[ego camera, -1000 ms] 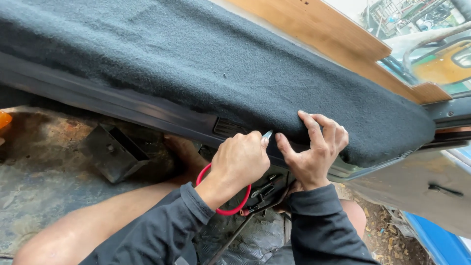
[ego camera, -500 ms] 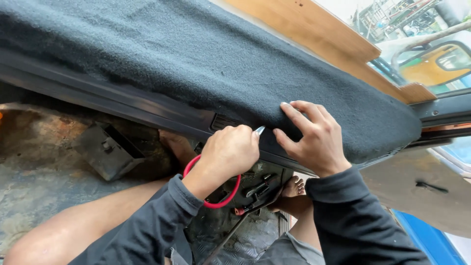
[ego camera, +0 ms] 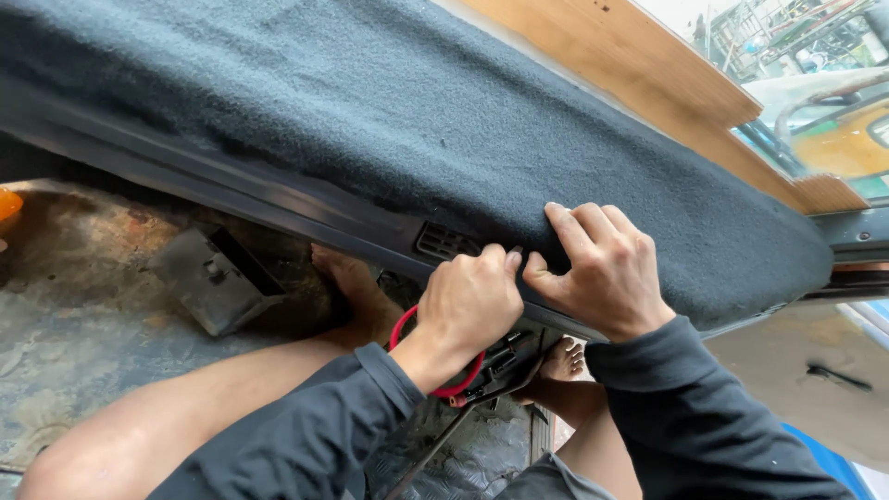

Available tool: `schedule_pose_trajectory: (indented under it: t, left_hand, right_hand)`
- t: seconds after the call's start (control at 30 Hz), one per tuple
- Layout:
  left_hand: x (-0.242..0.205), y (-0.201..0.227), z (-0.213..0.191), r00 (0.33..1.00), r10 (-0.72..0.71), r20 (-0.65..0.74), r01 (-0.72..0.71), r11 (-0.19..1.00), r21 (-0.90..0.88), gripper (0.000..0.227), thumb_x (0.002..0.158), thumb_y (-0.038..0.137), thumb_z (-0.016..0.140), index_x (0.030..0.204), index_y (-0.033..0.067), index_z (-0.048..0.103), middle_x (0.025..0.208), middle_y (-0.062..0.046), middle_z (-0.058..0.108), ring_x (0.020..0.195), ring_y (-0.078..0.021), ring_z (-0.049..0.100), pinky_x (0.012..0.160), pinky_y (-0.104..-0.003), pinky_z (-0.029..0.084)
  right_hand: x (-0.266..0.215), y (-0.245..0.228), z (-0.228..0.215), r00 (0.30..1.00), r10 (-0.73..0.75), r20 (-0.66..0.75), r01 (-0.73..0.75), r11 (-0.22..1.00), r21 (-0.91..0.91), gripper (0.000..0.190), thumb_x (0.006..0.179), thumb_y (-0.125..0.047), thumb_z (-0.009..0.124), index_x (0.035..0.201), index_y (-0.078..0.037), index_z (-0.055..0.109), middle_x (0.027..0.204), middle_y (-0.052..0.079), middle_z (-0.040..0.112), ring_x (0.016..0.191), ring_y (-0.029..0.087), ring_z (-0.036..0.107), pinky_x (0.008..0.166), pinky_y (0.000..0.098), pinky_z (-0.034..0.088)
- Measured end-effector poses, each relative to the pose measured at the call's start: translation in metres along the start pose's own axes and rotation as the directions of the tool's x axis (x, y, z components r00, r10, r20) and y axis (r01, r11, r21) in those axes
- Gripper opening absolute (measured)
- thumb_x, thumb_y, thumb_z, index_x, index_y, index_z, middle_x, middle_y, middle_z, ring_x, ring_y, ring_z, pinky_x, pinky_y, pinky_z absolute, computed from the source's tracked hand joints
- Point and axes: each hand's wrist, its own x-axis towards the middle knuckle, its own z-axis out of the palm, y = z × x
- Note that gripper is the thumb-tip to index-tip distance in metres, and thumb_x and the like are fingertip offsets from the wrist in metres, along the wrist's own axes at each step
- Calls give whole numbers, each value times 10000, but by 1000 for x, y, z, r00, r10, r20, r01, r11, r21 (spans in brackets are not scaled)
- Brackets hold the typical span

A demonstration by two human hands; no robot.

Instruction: Trimming and fitting black fabric onto a vehicle dashboard using scissors and a small utility blade to ensure a proper fit around edges and vents.

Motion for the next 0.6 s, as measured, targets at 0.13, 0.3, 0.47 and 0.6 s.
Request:
schedule_pose_trajectory:
  t: [0.13, 0.3, 0.47, 0.6]
  left_hand:
    - [8, -7, 4, 1000, -1, 30, 0, 1000, 23, 579, 1044, 424, 352, 991, -35, 700, 846, -333, 735, 869, -578, 728, 745, -655, 598]
    - [-12, 1, -20, 995, 47, 87, -60, 987, 147, 529, 1031, 347, 369, 980, -36, 730, 820, -300, 743, 842, -529, 757, 719, -606, 614]
    - [-12, -1, -19, 995, 56, 77, -68, 984, 163, 548, 1042, 348, 349, 972, -38, 732, 779, -286, 738, 804, -518, 761, 685, -604, 613]
    - [-15, 4, -28, 994, 47, 96, -63, 983, 172, 561, 1046, 343, 330, 988, -44, 731, 791, -288, 742, 820, -519, 761, 702, -609, 613]
  right_hand:
    - [7, 2, -15, 979, -50, 196, 61, 997, -51, 523, 798, -416, 732, 1191, -74, 767, 913, 82, 689, 820, 269, 709, 647, 384, 606]
    - [12, -1, -23, 972, -40, 231, 58, 996, -69, 516, 830, -419, 727, 1198, -59, 762, 893, 90, 695, 802, 286, 730, 640, 396, 606]
    - [11, -4, -19, 980, -29, 196, 51, 993, -107, 526, 845, -466, 725, 1193, -72, 751, 872, 71, 668, 779, 268, 718, 633, 382, 605]
    - [12, -4, -19, 979, 10, 202, 19, 990, -142, 543, 860, -566, 700, 1172, -125, 759, 849, 33, 648, 746, 231, 697, 609, 353, 584]
